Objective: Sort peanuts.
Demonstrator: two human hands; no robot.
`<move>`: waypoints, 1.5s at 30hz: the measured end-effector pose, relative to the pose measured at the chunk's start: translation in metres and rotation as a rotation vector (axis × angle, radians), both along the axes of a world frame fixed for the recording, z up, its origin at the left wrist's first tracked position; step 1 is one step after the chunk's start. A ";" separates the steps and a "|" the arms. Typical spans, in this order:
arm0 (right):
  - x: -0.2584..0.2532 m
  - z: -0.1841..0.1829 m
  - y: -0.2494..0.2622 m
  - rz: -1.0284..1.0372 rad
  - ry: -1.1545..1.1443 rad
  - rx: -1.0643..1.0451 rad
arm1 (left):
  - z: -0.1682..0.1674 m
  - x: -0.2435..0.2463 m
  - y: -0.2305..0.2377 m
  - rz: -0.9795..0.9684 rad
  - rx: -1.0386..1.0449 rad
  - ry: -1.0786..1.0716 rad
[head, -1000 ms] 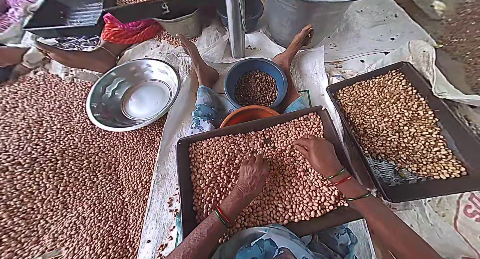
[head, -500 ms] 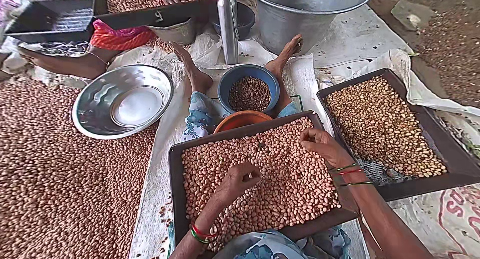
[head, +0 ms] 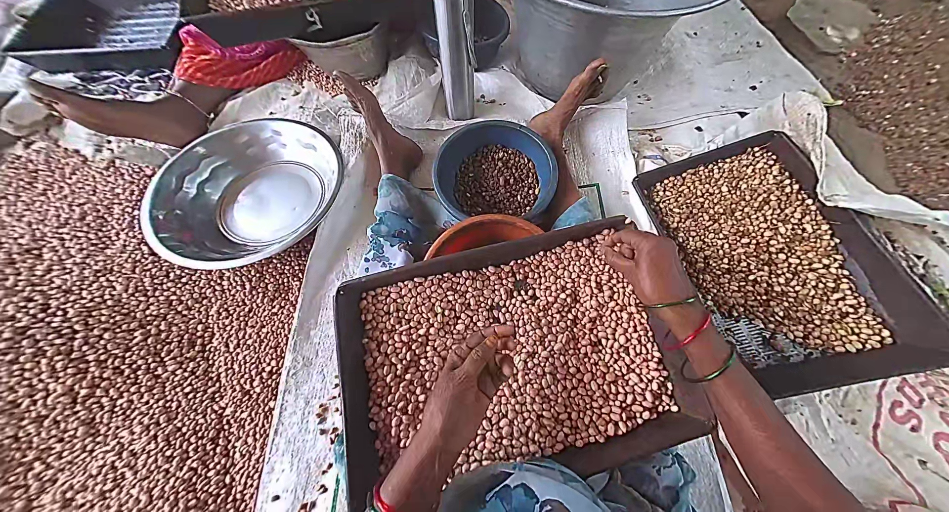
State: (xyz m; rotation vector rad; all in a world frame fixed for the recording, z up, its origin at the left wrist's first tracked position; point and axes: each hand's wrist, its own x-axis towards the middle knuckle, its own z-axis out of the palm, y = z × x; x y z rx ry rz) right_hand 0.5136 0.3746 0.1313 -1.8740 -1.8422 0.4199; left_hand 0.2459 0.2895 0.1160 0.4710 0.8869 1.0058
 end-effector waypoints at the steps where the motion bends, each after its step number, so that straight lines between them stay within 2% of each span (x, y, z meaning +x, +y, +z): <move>1: -0.010 0.007 -0.009 0.037 0.060 -0.048 | 0.000 0.008 -0.004 0.048 -0.107 -0.036; 3: -0.038 0.014 -0.032 0.231 0.207 -0.167 | -0.005 0.024 -0.008 0.076 -0.233 -0.100; 5: -0.062 0.016 -0.045 0.436 0.210 -0.270 | -0.013 0.041 -0.010 0.129 -0.298 -0.162; 6: -0.068 0.012 -0.045 0.449 0.147 -0.243 | -0.015 0.047 -0.011 0.186 -0.321 -0.202; 8: -0.066 -0.005 -0.029 0.332 -0.029 -0.114 | -0.014 0.051 -0.011 0.294 -0.353 -0.280; 11: -0.048 -0.034 -0.002 0.269 -0.276 -0.032 | -0.010 0.030 -0.013 0.341 -0.279 -0.430; 15: -0.037 -0.049 0.004 0.315 -0.321 0.048 | -0.006 -0.006 -0.014 0.455 -0.198 -0.526; 20: -0.034 -0.009 0.001 0.281 -0.046 -0.061 | -0.002 -0.019 -0.023 0.482 -0.186 -0.242; 22: -0.052 0.003 -0.011 0.405 0.209 -0.104 | -0.010 -0.013 -0.027 0.415 -0.203 -0.229; 23: -0.064 0.005 -0.018 0.476 0.359 -0.212 | -0.014 -0.009 -0.028 0.398 -0.217 -0.246; 25: -0.092 0.000 -0.032 0.586 0.482 -0.368 | -0.019 -0.001 -0.029 0.440 -0.245 -0.282; 26: -0.103 -0.007 -0.041 0.647 0.440 -0.362 | -0.018 0.000 -0.029 0.473 -0.250 -0.302; 29: -0.110 -0.037 -0.068 0.889 0.118 -0.322 | -0.012 -0.021 -0.032 0.578 -0.180 -0.486; 30: -0.104 -0.042 -0.076 0.874 0.005 -0.291 | -0.011 -0.033 -0.034 0.598 -0.137 -0.495; 33: -0.083 -0.030 -0.069 0.587 -0.259 -0.269 | -0.010 -0.067 -0.043 0.628 -0.030 -0.330; 35: -0.081 -0.028 -0.060 0.499 -0.256 -0.143 | -0.009 -0.080 -0.047 0.669 -0.026 -0.291; 37: -0.096 -0.032 -0.062 0.570 -0.118 0.006 | -0.010 -0.082 -0.049 0.696 -0.031 -0.301; 39: -0.119 -0.037 -0.071 0.679 -0.052 -0.051 | -0.007 -0.079 -0.052 0.685 -0.045 -0.293; 40: -0.130 -0.041 -0.075 0.716 -0.108 -0.096 | -0.006 -0.077 -0.054 0.652 -0.041 -0.246; 42: -0.142 -0.041 -0.076 0.754 -0.215 -0.242 | -0.008 -0.073 -0.060 0.533 0.039 -0.038; 45: -0.139 -0.032 -0.061 0.705 -0.119 -0.443 | -0.014 -0.069 -0.058 0.230 0.296 0.574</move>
